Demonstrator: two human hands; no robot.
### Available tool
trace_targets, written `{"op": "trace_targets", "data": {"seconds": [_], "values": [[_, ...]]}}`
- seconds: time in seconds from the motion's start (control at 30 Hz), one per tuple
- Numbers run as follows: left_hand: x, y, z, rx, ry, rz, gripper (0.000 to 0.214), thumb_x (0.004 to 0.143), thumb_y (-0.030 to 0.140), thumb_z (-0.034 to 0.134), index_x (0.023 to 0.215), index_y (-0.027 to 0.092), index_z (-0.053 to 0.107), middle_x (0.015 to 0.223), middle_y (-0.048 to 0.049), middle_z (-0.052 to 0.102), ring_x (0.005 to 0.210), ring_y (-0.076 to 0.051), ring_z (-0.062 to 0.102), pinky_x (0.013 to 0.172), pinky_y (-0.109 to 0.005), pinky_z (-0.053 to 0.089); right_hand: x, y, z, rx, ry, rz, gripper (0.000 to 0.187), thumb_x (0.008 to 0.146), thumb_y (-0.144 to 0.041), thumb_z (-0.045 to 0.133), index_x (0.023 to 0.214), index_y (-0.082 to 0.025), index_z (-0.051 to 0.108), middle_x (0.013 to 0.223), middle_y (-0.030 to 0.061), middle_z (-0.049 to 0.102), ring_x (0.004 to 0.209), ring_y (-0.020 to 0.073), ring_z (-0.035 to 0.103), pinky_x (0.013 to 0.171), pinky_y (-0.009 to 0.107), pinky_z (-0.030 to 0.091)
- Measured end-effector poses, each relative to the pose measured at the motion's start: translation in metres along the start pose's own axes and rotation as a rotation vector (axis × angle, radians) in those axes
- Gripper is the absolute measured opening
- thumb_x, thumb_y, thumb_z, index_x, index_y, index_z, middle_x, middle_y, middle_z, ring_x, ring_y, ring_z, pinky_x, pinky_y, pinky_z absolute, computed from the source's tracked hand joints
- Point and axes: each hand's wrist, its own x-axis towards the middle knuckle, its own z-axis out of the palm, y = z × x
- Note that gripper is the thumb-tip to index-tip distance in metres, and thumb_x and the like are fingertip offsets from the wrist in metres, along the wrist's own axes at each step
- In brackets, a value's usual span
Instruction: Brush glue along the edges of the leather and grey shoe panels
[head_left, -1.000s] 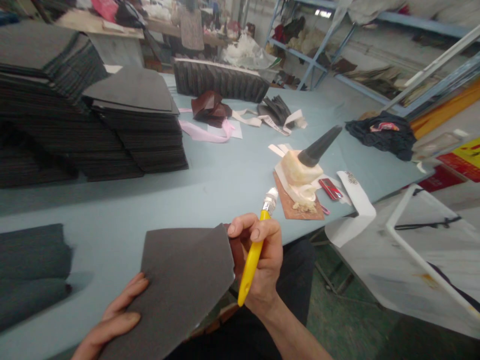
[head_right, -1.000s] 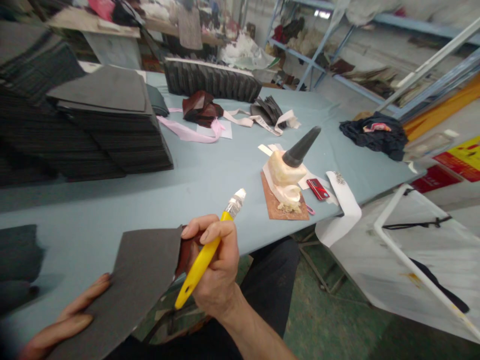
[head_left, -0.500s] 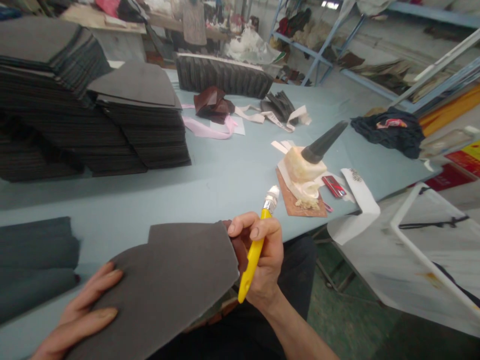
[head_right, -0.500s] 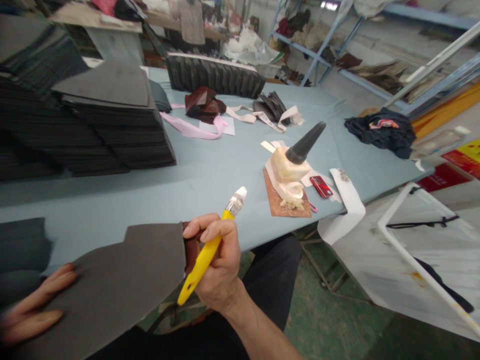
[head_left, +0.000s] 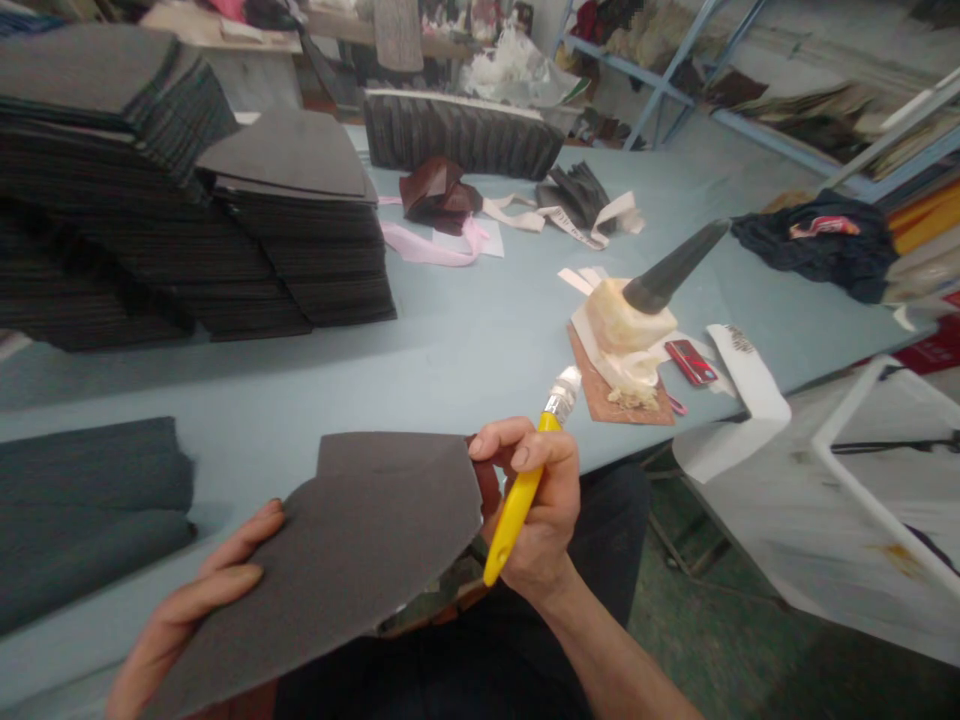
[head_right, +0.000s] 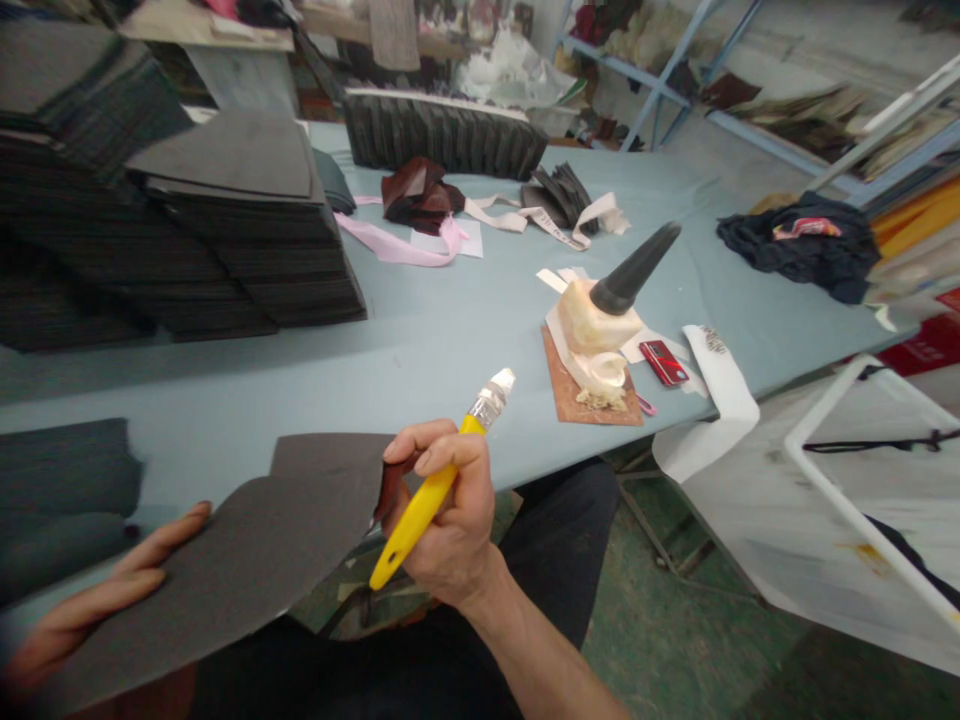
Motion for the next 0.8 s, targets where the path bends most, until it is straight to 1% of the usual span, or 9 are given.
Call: {"op": "trace_targets", "data": {"seconds": [0.07,0.2,0.3,0.37,0.43,0.5,0.63,0.7,0.8], "values": [[-0.002,-0.003,0.001,-0.024,-0.023,-0.023,0.042,0.056,0.063,0.099,0.067,0.029,0.077,0.103,0.0056,0.085,0.121,-0.025,0.072,0.119,-0.036,0.05,-0.002,0.002,-0.003,-0.034,-0.02,-0.022,0.032,0.098,-0.014,0.073,0.109,-0.033,0.05,0.11,-0.0008,0.068,0.086,0.0137,0.069,0.067,0.025,0.057],[0.0,-0.015,-0.01,-0.021,-0.099,-0.191,0.044,0.06,0.061,0.099,0.082,0.028,0.08,0.107,0.0,0.084,0.12,-0.025,0.073,0.107,-0.03,0.058,0.001,0.003,-0.006,-0.27,-0.009,-0.15,0.038,0.092,-0.004,0.072,0.109,-0.031,0.05,0.106,-0.0015,0.073,0.094,0.0159,0.071,0.079,0.032,0.059],[0.005,-0.023,-0.02,-0.01,-0.105,-0.314,0.046,0.055,0.057,0.101,0.082,0.026,0.081,0.098,-0.0023,0.083,0.109,-0.027,0.075,0.105,-0.034,0.062,0.007,0.001,-0.006,-0.409,0.021,-0.201,0.035,0.09,-0.007,0.073,0.103,-0.029,0.05,0.095,-0.0026,0.073,0.089,0.0171,0.07,0.086,0.038,0.058],[0.007,-0.026,-0.023,-0.027,-0.082,-0.361,0.042,0.058,0.053,0.1,0.085,0.026,0.082,0.098,-0.0019,0.083,0.107,-0.027,0.075,0.105,-0.038,0.062,0.009,0.0,-0.006,-0.443,0.047,-0.209,0.032,0.089,-0.009,0.073,0.101,-0.029,0.051,0.089,-0.0038,0.072,0.085,0.0168,0.069,0.088,0.04,0.057],[0.007,-0.027,-0.021,-0.054,-0.045,-0.368,0.039,0.061,0.046,0.099,0.09,0.027,0.082,0.101,-0.0007,0.083,0.11,-0.026,0.074,0.104,-0.036,0.063,0.009,0.0,-0.005,-0.433,0.054,-0.198,0.031,0.088,-0.01,0.073,0.101,-0.029,0.052,0.087,-0.0047,0.07,0.084,0.016,0.069,0.088,0.039,0.057],[0.005,-0.026,-0.018,-0.064,-0.017,-0.365,0.039,0.057,0.043,0.101,0.088,0.026,0.082,0.099,-0.0001,0.083,0.107,-0.024,0.075,0.098,-0.03,0.064,0.007,0.001,-0.005,-0.397,0.045,-0.176,0.031,0.087,-0.01,0.074,0.101,-0.029,0.053,0.087,-0.0054,0.07,0.083,0.0151,0.069,0.088,0.038,0.057],[0.005,-0.029,-0.018,-0.035,0.001,-0.398,0.046,0.052,0.05,0.103,0.081,0.022,0.082,0.092,-0.0031,0.084,0.091,-0.02,0.077,0.083,-0.023,0.065,0.001,0.001,-0.003,-0.329,0.034,-0.122,0.032,0.089,-0.009,0.074,0.104,-0.029,0.054,0.088,-0.0054,0.073,0.089,0.0158,0.072,0.098,0.043,0.059],[0.003,-0.032,-0.02,-0.026,0.018,-0.429,0.049,0.048,0.05,0.104,0.082,0.022,0.082,0.089,-0.0026,0.083,0.086,-0.02,0.077,0.078,-0.022,0.065,-0.004,-0.001,-0.003,-0.262,0.028,-0.075,0.033,0.09,-0.008,0.075,0.107,-0.029,0.055,0.089,-0.0054,0.074,0.092,0.0157,0.073,0.1,0.043,0.06],[-0.003,-0.039,-0.026,-0.037,-0.003,-0.492,0.052,0.045,0.048,0.105,0.084,0.022,0.082,0.09,-0.0023,0.083,0.086,-0.022,0.078,0.074,-0.025,0.066,-0.016,-0.008,-0.004,-0.16,0.015,0.011,0.032,0.092,-0.01,0.076,0.108,-0.03,0.056,0.092,-0.0055,0.074,0.091,0.0141,0.073,0.093,0.036,0.062]]}}
